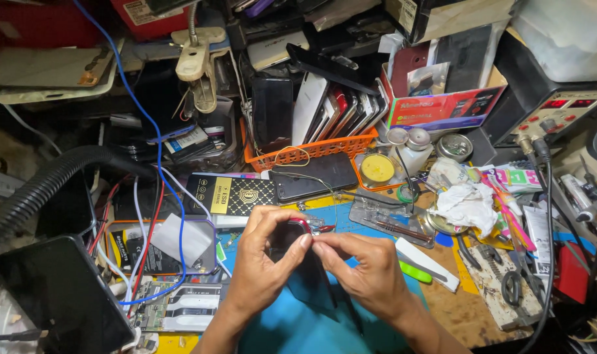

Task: Applying adhesive to a smartphone frame, attaching the back cover, and testing the device functionality.

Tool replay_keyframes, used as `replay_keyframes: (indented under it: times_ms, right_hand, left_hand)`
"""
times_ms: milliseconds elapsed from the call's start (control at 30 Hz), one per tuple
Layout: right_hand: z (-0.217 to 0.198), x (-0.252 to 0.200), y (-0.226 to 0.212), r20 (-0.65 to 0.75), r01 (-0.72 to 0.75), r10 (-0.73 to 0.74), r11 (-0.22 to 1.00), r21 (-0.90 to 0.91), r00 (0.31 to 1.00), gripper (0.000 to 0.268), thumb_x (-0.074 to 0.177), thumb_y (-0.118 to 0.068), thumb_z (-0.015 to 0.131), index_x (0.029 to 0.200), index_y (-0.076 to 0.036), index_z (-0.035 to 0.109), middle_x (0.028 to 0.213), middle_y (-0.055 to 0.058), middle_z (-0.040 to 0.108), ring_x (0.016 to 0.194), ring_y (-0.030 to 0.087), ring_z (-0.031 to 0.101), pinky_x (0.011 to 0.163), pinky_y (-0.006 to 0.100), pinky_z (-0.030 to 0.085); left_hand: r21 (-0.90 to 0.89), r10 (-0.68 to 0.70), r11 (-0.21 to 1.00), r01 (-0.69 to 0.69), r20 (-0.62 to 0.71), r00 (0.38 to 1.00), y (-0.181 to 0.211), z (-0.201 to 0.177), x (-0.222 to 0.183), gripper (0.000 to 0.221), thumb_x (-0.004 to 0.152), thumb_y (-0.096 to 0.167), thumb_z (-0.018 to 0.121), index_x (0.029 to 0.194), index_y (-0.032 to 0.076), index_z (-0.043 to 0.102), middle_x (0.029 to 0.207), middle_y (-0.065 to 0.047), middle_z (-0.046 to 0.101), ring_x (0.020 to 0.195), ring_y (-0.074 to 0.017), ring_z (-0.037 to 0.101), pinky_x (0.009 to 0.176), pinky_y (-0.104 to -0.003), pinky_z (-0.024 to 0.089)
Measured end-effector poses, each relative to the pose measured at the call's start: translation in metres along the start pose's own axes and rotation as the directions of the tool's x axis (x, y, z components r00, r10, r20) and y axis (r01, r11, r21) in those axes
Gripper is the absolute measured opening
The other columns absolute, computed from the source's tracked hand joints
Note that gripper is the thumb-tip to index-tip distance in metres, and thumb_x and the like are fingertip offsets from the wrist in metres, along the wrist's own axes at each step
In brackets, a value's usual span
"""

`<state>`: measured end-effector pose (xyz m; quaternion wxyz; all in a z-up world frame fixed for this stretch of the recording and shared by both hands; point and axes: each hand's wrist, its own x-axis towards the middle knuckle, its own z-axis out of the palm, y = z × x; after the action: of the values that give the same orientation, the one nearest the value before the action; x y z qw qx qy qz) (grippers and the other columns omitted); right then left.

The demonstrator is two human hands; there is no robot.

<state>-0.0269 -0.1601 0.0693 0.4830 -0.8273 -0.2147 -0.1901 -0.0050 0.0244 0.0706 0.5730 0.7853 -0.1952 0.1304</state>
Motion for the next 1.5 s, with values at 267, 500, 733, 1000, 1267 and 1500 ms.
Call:
replay_keyframes:
  times_ms: [267, 500, 733, 1000, 1267, 1500]
  right_hand:
    - [0.024, -0.013, -0.007, -0.16, 0.097, -0.12, 0.985, -0.142, 0.98, 0.008, 0.085, -0.011, 0.079, 0.092, -0.009, 0.075, 0.083, 0.003, 0.077, 0.06, 0.017, 0.059, 0.064, 0.03, 0.049]
    - [0.024, -0.014, -0.004, -0.113, 0.137, -0.161, 0.972, -0.192, 0.98, 0.02, 0.087, -0.016, 0.079, 0.104, -0.008, 0.074, 0.09, 0.005, 0.076, 0.074, 0.021, 0.068, 0.069, 0.032, 0.053]
    - [0.031, -0.028, -0.003, -0.109, 0.15, -0.192, 0.94, -0.307, 0.975, 0.011, 0.087, -0.014, 0.078, 0.096, -0.008, 0.074, 0.083, 0.005, 0.074, 0.065, 0.022, 0.063, 0.062, 0.034, 0.05]
    - [0.033, -0.026, 0.001, -0.074, 0.184, -0.222, 0.922, -0.341, 0.972, 0.017, 0.09, -0.019, 0.077, 0.103, -0.008, 0.073, 0.087, 0.005, 0.075, 0.069, 0.024, 0.066, 0.065, 0.035, 0.051]
    - [0.043, -0.031, 0.007, -0.114, 0.187, -0.23, 0.935, -0.3, 0.967, 0.021, 0.088, -0.015, 0.079, 0.106, -0.005, 0.075, 0.084, 0.006, 0.075, 0.066, 0.023, 0.067, 0.061, 0.033, 0.052]
    - [0.026, -0.009, 0.0, -0.011, -0.044, 0.043, 0.997, -0.067, 0.999, 0.02, 0.084, -0.014, 0.074, 0.104, -0.011, 0.079, 0.081, 0.001, 0.079, 0.064, 0.011, 0.071, 0.055, 0.026, 0.054]
  left_hand:
    - [-0.003, -0.042, 0.999, 0.042, -0.08, 0.996, -0.007, 0.001, -0.004, 0.022, 0.089, 0.021, 0.073, 0.108, 0.011, 0.07, 0.106, -0.006, 0.061, 0.1, -0.0167, 0.064, 0.089, -0.027, 0.053]
    - [0.003, -0.049, 0.999, 0.05, -0.142, 0.989, -0.016, -0.004, -0.006, 0.024, 0.09, 0.023, 0.074, 0.11, 0.012, 0.069, 0.106, -0.006, 0.06, 0.101, -0.0175, 0.064, 0.091, -0.026, 0.051]
    - [-0.009, -0.068, 0.998, 0.067, -0.181, 0.981, -0.027, -0.004, -0.007, 0.024, 0.093, 0.024, 0.07, 0.113, 0.012, 0.068, 0.106, -0.005, 0.06, 0.1, -0.0166, 0.064, 0.091, -0.026, 0.05]
    - [-0.08, -0.081, 0.995, 0.065, -0.216, 0.973, -0.038, -0.007, -0.007, 0.025, 0.093, 0.022, 0.07, 0.115, 0.01, 0.068, 0.108, -0.006, 0.062, 0.104, -0.0166, 0.063, 0.097, -0.027, 0.048]
    - [-0.16, -0.109, 0.984, 0.078, -0.199, 0.974, -0.053, -0.009, -0.006, 0.026, 0.093, 0.022, 0.068, 0.115, 0.009, 0.068, 0.108, -0.006, 0.062, 0.104, -0.0164, 0.062, 0.095, -0.026, 0.048]
    - [-0.181, -0.074, 0.982, 0.046, -0.152, 0.986, -0.045, -0.007, -0.006, 0.026, 0.092, 0.023, 0.069, 0.114, 0.009, 0.067, 0.108, -0.007, 0.059, 0.103, -0.0174, 0.061, 0.094, -0.027, 0.048]
